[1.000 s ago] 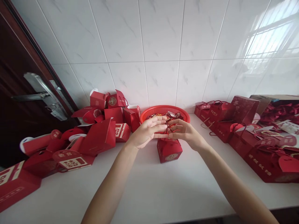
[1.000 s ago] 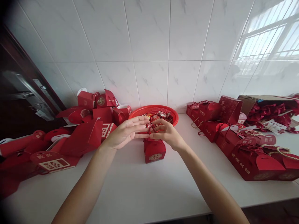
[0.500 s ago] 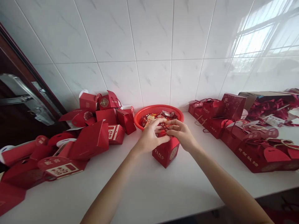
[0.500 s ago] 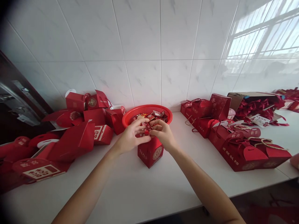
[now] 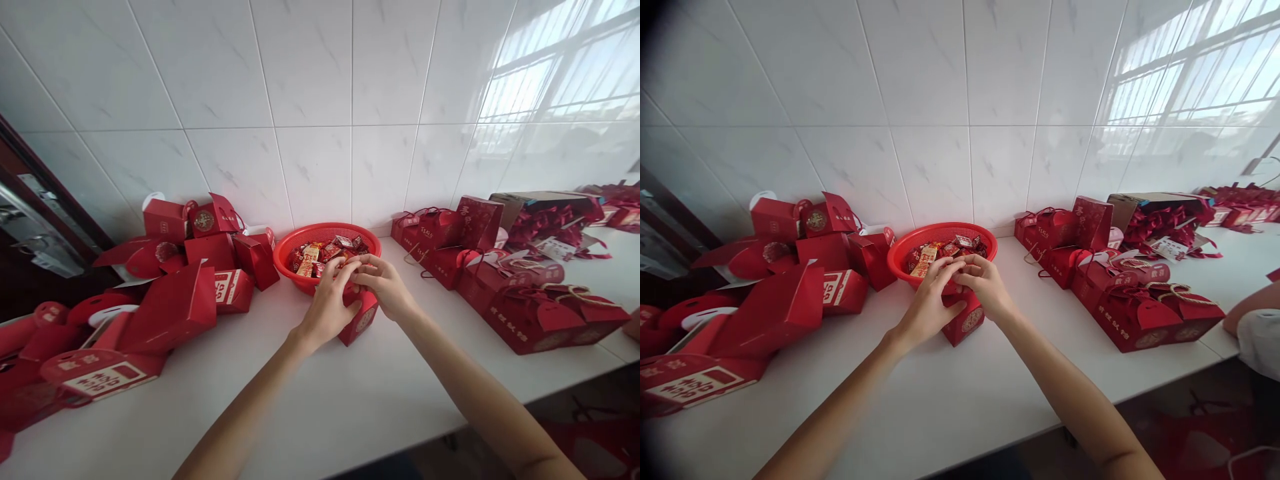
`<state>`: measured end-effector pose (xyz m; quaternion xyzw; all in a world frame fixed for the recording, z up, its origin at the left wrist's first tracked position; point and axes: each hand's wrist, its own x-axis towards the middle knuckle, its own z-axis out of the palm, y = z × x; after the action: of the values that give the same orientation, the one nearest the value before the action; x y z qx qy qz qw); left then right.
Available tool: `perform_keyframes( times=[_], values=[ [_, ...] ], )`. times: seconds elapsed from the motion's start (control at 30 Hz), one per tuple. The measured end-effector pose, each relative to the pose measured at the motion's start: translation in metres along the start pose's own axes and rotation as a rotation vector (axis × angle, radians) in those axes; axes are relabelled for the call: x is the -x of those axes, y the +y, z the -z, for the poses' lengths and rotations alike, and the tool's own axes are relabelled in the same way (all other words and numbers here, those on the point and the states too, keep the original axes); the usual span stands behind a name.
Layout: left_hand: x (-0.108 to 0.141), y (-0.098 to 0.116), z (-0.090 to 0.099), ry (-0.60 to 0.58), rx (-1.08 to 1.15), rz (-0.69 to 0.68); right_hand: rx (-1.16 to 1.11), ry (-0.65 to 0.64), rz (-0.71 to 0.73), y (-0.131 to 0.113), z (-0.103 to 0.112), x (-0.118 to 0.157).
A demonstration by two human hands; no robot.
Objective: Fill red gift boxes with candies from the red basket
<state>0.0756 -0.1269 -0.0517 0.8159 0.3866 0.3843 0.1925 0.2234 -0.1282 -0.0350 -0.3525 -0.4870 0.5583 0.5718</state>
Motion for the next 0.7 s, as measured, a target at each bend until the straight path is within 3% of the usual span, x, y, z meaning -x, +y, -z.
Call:
perform_keyframes(
  times=[0.17, 0.37, 0.43, 0.53, 0.7],
  values=[
    [-0.001, -0.002, -0.001, 0.017, 0.02, -0.002, 0.004, 0.111, 0.084, -0.01, 0.009, 0.002],
    [0.004, 0.009, -0.005, 0.078, 0.131, -0.147, 0.17, 0.325, 0.455, -0.059, 0.046, -0.004],
    [0.008, 0.009, -0.014, 0.079, 0.158, -0.177, 0.268, 0.409, 0.572, -0.081, 0.067, -0.012],
    [0.017, 0.003, -0.036, -0.022, 0.216, -0.188, 0.399, 0.513, 0.698, -0.11, 0.102, -0.027],
    [0.042, -0.011, -0.08, -0.206, 0.331, -0.146, 0.529, 0.633, 0.707, -0.133, 0.159, -0.059]
  ],
)
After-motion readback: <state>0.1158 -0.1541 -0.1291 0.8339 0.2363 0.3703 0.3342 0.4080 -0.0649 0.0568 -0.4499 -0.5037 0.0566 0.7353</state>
